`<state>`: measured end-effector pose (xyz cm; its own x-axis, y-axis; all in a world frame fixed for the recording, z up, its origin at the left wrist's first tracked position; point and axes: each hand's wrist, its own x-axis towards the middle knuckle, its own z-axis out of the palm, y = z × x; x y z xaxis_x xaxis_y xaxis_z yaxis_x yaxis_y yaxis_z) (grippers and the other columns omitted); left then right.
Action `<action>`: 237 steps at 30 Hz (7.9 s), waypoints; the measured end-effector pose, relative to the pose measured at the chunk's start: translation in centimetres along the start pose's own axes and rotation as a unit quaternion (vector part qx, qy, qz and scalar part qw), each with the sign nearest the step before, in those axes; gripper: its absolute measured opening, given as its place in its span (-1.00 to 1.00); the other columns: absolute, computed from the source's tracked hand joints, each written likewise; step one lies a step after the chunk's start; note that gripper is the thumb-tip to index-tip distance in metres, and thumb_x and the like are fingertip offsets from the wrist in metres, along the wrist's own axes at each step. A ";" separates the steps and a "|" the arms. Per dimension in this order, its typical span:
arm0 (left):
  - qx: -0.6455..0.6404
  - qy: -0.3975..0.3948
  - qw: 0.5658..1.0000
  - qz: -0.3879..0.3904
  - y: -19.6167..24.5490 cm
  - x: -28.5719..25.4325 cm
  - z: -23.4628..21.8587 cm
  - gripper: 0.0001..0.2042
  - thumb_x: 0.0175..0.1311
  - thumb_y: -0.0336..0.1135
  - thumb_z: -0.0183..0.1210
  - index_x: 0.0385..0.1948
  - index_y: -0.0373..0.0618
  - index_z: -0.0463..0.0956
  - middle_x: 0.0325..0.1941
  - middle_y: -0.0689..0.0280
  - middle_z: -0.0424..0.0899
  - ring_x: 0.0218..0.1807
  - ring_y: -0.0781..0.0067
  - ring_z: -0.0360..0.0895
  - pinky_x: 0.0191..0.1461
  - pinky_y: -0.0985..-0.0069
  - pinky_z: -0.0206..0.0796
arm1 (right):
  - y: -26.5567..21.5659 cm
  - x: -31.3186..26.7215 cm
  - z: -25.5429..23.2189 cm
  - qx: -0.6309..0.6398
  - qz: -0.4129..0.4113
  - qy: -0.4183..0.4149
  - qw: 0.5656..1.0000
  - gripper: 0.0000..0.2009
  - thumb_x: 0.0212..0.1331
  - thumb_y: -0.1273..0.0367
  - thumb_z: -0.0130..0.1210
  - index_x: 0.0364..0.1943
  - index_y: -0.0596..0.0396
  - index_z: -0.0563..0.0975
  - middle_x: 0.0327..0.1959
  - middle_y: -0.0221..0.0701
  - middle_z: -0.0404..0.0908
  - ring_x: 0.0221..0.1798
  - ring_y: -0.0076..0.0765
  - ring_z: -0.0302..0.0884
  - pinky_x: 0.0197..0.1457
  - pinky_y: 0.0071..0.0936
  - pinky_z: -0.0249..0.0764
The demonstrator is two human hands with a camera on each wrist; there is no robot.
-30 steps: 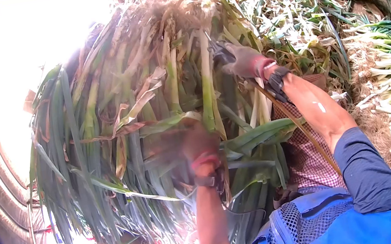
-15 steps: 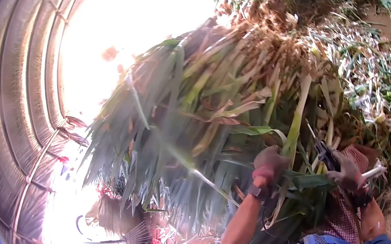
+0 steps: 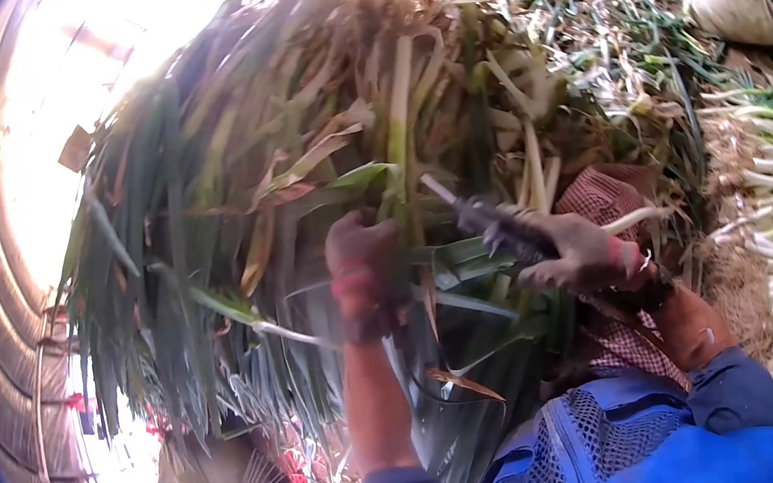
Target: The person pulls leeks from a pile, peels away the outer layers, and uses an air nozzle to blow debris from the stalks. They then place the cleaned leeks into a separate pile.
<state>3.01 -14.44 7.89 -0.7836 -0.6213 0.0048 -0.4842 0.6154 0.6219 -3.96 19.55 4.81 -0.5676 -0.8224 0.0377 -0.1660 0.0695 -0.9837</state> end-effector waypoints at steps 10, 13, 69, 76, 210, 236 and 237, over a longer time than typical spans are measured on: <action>-0.020 0.005 1.000 0.012 -1.0 -0.2 0.6 -0.78 0.18 -0.39 0.46 -0.19 -0.30 0.84 -0.37 0.29 0.85 -0.36 0.51 0.69 -0.20 0.44 0.53 | -1.2 1.5 0.6 -0.079 0.047 -0.047 0.995 0.02 0.27 0.00 0.41 0.68 0.30 0.20 0.54 0.18 0.48 0.57 0.13 0.51 0.63 -0.22 0.38; -0.005 -0.001 1.000 0.014 0.3 -1.1 0.4 -0.77 0.17 -0.37 0.47 -0.18 -0.30 0.84 -0.38 0.30 0.85 -0.36 0.51 0.69 -0.18 0.44 0.53 | 1.0 6.8 -0.7 -0.158 0.059 0.064 0.984 -0.03 0.32 0.05 0.36 0.68 0.30 0.18 0.24 0.07 0.73 0.23 0.09 0.76 0.38 -0.17 0.58; 0.300 0.121 0.943 0.079 -1.0 -9.8 -10.0 -0.82 0.40 -0.22 0.40 -0.25 -0.13 0.74 -0.36 -0.04 0.76 -0.30 -0.21 0.74 -0.18 0.06 0.53 | 0.4 -0.8 0.1 -0.059 0.002 0.034 0.998 0.03 0.16 0.22 0.51 0.68 0.33 0.20 0.38 0.09 0.63 0.48 0.00 0.63 0.57 -0.29 0.42; 0.264 0.097 0.958 0.061 0.2 -18.1 -8.1 -0.86 0.41 -0.30 0.37 -0.27 -0.14 0.65 -0.32 -0.05 0.73 -0.23 -0.27 0.71 -0.17 -0.07 0.47 | 1.0 -0.8 0.5 0.098 -0.054 -0.036 0.993 0.02 0.16 0.26 0.49 0.68 0.34 0.19 0.41 0.00 0.63 0.49 -0.06 0.61 0.63 -0.31 0.35; -0.248 -0.125 0.960 -0.039 -0.6 -9.6 -3.5 -0.39 0.20 -0.52 0.20 0.39 -0.38 0.53 -0.06 0.38 0.71 -0.14 0.63 0.60 -0.05 0.61 0.45 | 0.1 -0.7 2.0 -0.154 -0.095 -0.050 0.982 0.05 0.16 0.09 0.49 0.70 0.22 0.20 0.32 0.20 0.63 0.38 0.24 0.66 0.46 -0.15 0.54; -0.048 -0.133 0.990 0.030 -3.1 -16.9 4.7 -0.16 0.15 -0.26 0.42 0.57 -0.23 0.35 0.15 -0.03 0.82 0.12 0.16 0.84 0.22 0.31 0.65 | -1.3 6.5 -2.2 -0.197 0.020 0.057 0.979 -0.03 0.26 0.05 0.45 0.64 0.31 0.27 0.32 0.18 0.66 0.37 0.12 0.70 0.46 -0.18 0.51; -0.048 -0.134 0.989 0.030 -3.1 -17.0 4.7 -0.16 0.15 -0.26 0.42 0.57 -0.23 0.35 0.15 -0.03 0.82 0.12 0.16 0.84 0.22 0.31 0.65 | -1.6 5.7 -2.3 -0.210 0.018 0.025 0.977 -0.03 0.26 0.04 0.44 0.64 0.30 0.27 0.30 0.18 0.67 0.35 0.10 0.71 0.45 -0.19 0.52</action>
<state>16.02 -3.49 2.23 -0.8914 -0.4257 -0.1554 -0.4038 0.5903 0.6990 -8.79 16.01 7.04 -0.6163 -0.7871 0.0233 -0.4556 0.3322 -0.8259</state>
